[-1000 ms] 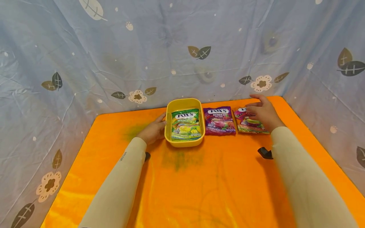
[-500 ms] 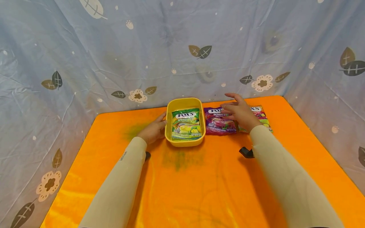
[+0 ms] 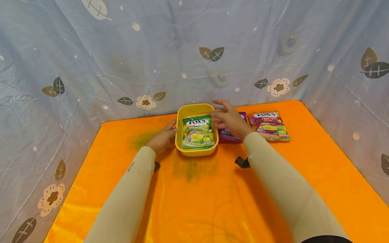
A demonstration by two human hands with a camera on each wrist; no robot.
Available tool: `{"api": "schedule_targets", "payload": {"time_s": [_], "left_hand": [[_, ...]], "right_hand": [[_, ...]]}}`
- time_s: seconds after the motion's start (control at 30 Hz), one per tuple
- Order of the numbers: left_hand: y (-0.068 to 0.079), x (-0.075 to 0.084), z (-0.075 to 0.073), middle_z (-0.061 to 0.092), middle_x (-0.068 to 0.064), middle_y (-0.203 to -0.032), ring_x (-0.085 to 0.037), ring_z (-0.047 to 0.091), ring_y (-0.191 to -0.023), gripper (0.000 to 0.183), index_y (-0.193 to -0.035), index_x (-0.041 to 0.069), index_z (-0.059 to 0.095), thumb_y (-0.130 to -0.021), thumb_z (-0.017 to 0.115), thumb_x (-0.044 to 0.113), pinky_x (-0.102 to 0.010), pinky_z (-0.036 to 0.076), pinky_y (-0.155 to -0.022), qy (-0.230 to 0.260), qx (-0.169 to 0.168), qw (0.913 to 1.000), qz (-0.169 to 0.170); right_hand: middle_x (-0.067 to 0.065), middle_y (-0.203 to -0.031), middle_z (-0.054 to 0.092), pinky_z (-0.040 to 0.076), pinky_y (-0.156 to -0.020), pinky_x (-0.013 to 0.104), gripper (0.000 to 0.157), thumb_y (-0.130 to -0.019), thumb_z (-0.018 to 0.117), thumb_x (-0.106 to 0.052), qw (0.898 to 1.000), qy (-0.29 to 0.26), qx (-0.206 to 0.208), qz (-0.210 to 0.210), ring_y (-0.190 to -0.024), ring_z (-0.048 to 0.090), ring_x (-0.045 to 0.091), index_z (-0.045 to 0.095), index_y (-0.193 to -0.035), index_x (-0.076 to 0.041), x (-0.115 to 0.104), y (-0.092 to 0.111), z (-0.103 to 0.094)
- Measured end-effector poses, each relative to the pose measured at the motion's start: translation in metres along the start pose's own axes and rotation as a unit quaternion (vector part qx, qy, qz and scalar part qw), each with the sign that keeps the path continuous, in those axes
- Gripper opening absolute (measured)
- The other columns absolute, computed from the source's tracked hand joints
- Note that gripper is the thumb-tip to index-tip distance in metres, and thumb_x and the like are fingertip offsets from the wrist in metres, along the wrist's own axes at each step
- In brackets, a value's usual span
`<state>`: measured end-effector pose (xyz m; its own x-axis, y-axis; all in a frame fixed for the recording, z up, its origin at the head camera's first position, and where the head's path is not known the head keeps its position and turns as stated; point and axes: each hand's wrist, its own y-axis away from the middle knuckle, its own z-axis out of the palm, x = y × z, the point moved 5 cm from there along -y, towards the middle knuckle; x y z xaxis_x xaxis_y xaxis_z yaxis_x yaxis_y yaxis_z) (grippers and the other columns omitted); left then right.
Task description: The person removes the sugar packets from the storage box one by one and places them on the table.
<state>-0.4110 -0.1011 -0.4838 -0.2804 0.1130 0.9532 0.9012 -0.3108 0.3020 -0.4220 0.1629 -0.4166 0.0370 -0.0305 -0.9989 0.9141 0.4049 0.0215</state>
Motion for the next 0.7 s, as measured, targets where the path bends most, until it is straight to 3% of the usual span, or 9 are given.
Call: {"api": "schedule_targets", "payload": {"time_s": [0.13,0.3,0.47,0.7], "left_hand": [[0.0,0.0,0.0,0.046,-0.006,-0.14,-0.021,0.054,-0.117,0.057,-0.153,0.04,0.01,-0.105,0.038,0.029,-0.042,0.044,-0.094,0.0,-0.003,1.0,0.003],[0.0,0.0,0.0,0.044,-0.005,-0.142,-0.021,0.054,-0.117,0.057,-0.154,0.039,0.01,-0.105,0.037,0.029,-0.042,0.044,-0.094,-0.002,-0.005,0.9999,0.01],[0.001,0.001,0.001,0.045,-0.006,-0.142,-0.022,0.054,-0.117,0.056,-0.154,0.039,0.01,-0.105,0.037,0.029,-0.042,0.045,-0.093,-0.005,-0.007,0.9999,0.007],[-0.002,0.001,0.001,0.046,-0.006,-0.14,-0.022,0.054,-0.117,0.055,-0.153,0.04,0.012,-0.105,0.037,0.029,-0.043,0.045,-0.092,0.003,-0.011,0.9999,0.008]], "right_hand": [[0.018,-0.144,0.033,0.04,-0.094,0.056,0.06,-0.096,0.06,-0.028,0.999,-0.036,-0.036,0.012,-0.124,0.041,0.047,0.029,-0.148,-0.025,0.004,-0.001,0.018],[0.014,-0.146,0.031,0.037,-0.097,0.057,0.066,-0.094,0.062,-0.032,0.997,0.011,-0.061,0.035,-0.128,0.038,0.042,0.026,-0.15,-0.027,0.01,-0.005,0.035],[0.013,-0.145,0.032,0.033,-0.1,0.058,0.065,-0.094,0.062,-0.03,0.996,0.057,-0.039,0.047,-0.13,0.036,0.039,0.027,-0.149,-0.031,0.012,-0.006,0.041],[0.008,-0.15,0.025,0.03,-0.103,0.057,0.07,-0.089,0.065,-0.042,0.989,0.126,0.017,0.069,-0.133,0.031,0.032,0.029,-0.148,-0.035,0.016,-0.01,0.048]]}}
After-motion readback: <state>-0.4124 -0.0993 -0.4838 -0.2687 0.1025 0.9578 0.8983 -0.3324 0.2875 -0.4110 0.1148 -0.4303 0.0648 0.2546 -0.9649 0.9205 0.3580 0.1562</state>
